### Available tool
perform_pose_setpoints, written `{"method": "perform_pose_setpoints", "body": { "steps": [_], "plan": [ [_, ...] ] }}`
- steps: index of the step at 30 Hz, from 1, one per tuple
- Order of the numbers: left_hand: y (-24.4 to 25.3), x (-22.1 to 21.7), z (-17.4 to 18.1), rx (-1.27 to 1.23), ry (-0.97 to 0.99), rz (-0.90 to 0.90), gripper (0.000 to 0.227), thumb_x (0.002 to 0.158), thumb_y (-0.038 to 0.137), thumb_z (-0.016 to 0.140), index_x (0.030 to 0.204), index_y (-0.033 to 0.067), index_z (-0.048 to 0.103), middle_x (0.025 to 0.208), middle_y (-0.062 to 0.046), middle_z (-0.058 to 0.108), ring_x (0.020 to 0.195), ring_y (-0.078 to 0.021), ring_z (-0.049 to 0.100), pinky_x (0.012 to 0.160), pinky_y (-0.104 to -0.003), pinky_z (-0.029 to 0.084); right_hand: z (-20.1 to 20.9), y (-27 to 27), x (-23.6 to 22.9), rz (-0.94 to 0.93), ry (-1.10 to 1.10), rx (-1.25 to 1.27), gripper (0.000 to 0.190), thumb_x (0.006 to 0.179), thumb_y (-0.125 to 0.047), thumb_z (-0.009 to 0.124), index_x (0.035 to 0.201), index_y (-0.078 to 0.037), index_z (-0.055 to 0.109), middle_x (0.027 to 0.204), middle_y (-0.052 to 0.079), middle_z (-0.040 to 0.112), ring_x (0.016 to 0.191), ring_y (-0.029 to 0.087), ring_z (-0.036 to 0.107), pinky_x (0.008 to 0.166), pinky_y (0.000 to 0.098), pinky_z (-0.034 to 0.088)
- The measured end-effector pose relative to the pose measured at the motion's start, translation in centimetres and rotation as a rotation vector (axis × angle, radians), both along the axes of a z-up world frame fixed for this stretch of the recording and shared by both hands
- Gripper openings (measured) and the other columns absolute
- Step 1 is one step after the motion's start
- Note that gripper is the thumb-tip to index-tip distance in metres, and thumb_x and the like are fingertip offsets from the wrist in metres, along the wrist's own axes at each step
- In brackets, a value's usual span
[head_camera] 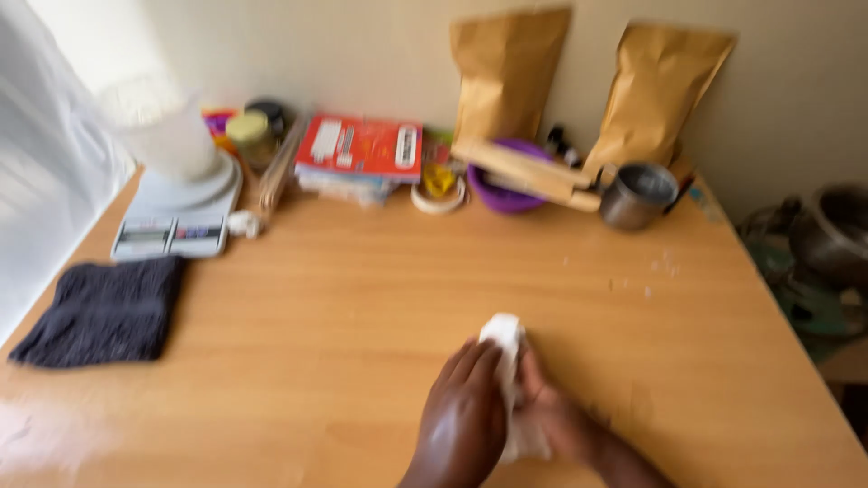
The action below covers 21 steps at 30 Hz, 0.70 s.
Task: Wiping a wooden table with a tissue, handling wooden sticks, and opening a small tin container.
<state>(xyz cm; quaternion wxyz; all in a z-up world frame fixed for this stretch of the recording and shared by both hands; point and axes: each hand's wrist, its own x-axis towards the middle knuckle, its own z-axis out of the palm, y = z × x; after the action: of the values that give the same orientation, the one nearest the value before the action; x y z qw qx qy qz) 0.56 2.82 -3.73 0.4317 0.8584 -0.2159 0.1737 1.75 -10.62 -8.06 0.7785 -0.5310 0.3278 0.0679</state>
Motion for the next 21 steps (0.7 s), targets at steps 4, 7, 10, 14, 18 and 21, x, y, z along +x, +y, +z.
{"method": "perform_pose_setpoints", "body": {
  "steps": [4, 7, 10, 14, 18, 21],
  "plan": [
    [-2.0, -0.3, 0.7, 0.257, 0.013, 0.009, 0.057, 0.081, 0.008, 0.044, 0.137, -0.003, 0.04, 0.143, -0.02, 0.041, 0.135, -0.0345, 0.033, 0.108, -0.047, 0.024, 3.4, -2.7, -1.3, 0.423, -0.588, 0.094, 0.06, 0.079, 0.006, 0.047, 0.136, -0.008, 0.035, 0.145, 0.013, 0.044, 0.13, 0.02, 0.044, 0.101, 0.0298, 0.036],
    [-1.7, -1.7, 4.2, 0.129, -0.156, 0.026, 0.048, 0.082, 0.005, 0.044, 0.128, -0.0056, 0.046, 0.133, -0.022, 0.047, 0.126, -0.0364, 0.041, 0.106, -0.047, 0.029, 2.7, -2.4, -1.8, 0.344, -0.716, -0.134, 0.042, 0.085, -0.003, 0.053, 0.127, 0.002, 0.05, 0.139, 0.019, 0.053, 0.131, 0.024, 0.048, 0.109, 0.0323, 0.034],
    [-2.4, -2.9, 4.6, -0.04, -0.187, -0.132, 0.044, 0.08, 0.0, 0.043, 0.122, -0.0087, 0.052, 0.123, -0.026, 0.055, 0.117, -0.0405, 0.05, 0.102, -0.046, 0.038, 2.4, -2.7, -2.0, 0.243, -0.733, -0.134, 0.045, 0.082, -0.011, 0.057, 0.124, 0.006, 0.049, 0.135, 0.024, 0.055, 0.122, 0.029, 0.055, 0.104, 0.0336, 0.039],
    [-3.6, -2.7, -1.5, 0.225, 0.182, -0.167, 0.055, 0.088, 0.01, 0.032, 0.139, -0.0121, 0.028, 0.148, -0.027, 0.027, 0.14, -0.0392, 0.016, 0.109, -0.049, 0.015, 4.7, -2.0, -3.3, 0.041, -0.488, 0.152, 0.059, 0.075, -0.003, 0.055, 0.132, -0.001, 0.042, 0.134, 0.026, 0.054, 0.12, 0.03, 0.053, 0.09, 0.0364, 0.043],
    [-2.2, -1.5, -5.1, 0.524, 0.047, 0.199, 0.105, 0.079, 0.073, 0.057, 0.147, 0.003, 0.02, 0.156, -0.018, 0.013, 0.142, -0.0339, 0.011, 0.102, -0.052, 0.02, 6.0, -2.6, -2.9, -0.039, -0.383, 0.203, 0.047, 0.08, 0.011, 0.04, 0.126, 0.006, 0.042, 0.133, 0.035, 0.051, 0.13, 0.043, 0.047, 0.104, 0.0498, 0.035],
    [-1.4, -0.6, -1.1, 0.476, 0.393, 0.025, 0.099, 0.083, 0.062, 0.056, 0.149, 0.006, 0.007, 0.158, -0.013, -0.004, 0.143, -0.0303, -0.009, 0.107, -0.053, 0.006, 6.3, -4.3, -0.8, 0.085, -0.517, -0.173, 0.032, 0.081, 0.003, 0.052, 0.114, 0.004, 0.054, 0.112, 0.029, 0.067, 0.112, 0.029, 0.061, 0.103, 0.0367, 0.043]
  ]
}}
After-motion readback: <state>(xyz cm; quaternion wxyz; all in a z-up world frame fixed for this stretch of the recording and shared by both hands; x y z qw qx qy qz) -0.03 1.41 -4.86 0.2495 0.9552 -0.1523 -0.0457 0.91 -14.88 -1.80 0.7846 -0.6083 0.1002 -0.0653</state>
